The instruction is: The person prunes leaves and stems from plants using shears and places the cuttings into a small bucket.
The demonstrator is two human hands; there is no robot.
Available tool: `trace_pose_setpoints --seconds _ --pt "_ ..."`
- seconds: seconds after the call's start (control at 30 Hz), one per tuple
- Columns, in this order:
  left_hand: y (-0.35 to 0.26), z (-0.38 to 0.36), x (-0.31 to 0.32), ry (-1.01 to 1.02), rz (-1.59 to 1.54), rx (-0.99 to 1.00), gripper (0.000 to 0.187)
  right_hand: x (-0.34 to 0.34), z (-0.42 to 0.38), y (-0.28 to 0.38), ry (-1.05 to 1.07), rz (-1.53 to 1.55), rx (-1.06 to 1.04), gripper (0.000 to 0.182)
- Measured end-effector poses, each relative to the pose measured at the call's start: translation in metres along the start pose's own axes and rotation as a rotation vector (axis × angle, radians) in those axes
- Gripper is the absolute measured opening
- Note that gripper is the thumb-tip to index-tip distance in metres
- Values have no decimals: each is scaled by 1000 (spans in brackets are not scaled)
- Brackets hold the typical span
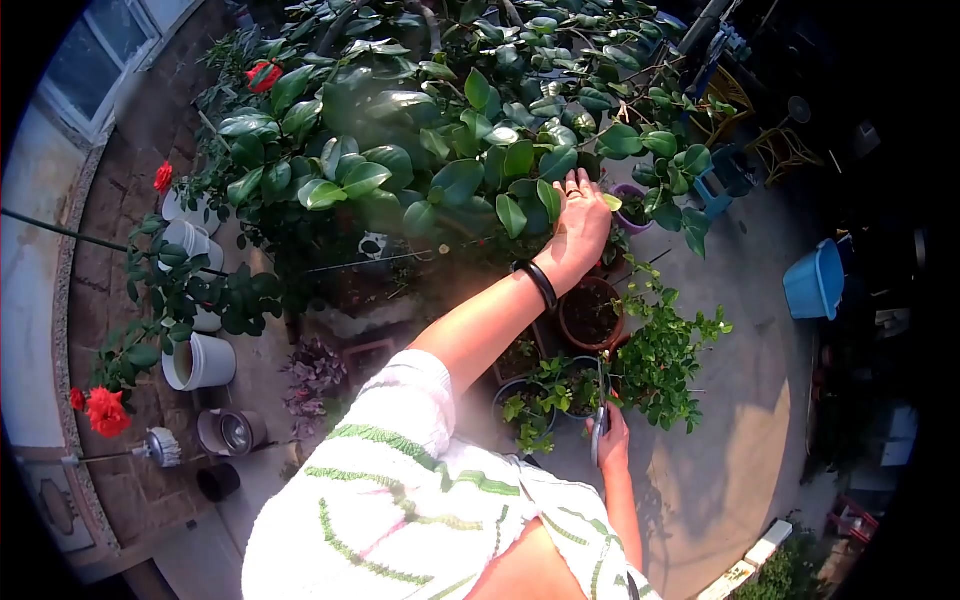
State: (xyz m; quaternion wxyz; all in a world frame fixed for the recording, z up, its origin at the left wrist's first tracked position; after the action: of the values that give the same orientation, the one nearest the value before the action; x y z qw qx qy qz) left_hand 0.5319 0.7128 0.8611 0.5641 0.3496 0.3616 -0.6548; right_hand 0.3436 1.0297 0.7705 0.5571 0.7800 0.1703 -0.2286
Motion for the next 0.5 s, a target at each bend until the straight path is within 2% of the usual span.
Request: trace_pose_setpoints --seconds 0.03,0.07,0.1,0.17,0.23,0.3,0.37,0.5 --pt "8 -8 0 -73 80 24 42 -1 3 -11 -45 -111 -68 51" --pt "18 -14 -10 -68 -5 27 43 -2 6 -20 -92 -220 -134 50" --pt "29 -19 -26 -60 -90 30 44 -3 10 -29 -88 -188 -140 50" --pt "47 -29 -81 -226 -239 32 50 -3 12 -42 -77 -123 -147 49" --pt "58 -28 -102 -176 -531 24 61 -4 11 -26 -65 -85 -98 51" --pt "56 -25 -75 -133 -590 9 69 -5 11 -2 -15 -20 -11 53" --pt "58 -24 -72 -138 -716 -16 76 -3 14 -6 -17 11 -19 55" --pt "58 -16 -118 -175 -993 -64 89 -5 24 -9 -25 -23 -106 58"
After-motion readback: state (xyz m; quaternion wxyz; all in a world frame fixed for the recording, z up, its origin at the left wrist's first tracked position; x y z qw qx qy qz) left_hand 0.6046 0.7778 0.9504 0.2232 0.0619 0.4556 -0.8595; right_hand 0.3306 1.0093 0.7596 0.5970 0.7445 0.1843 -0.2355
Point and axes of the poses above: each hand's wrist, its own z-axis towards the middle knuckle, its own x-axis out of the palm, y = z × x, the point moved 3 cm from there along z, towards the middle knuckle, and after that the axes turned 4 degrees about z, right-handed, at the moved point
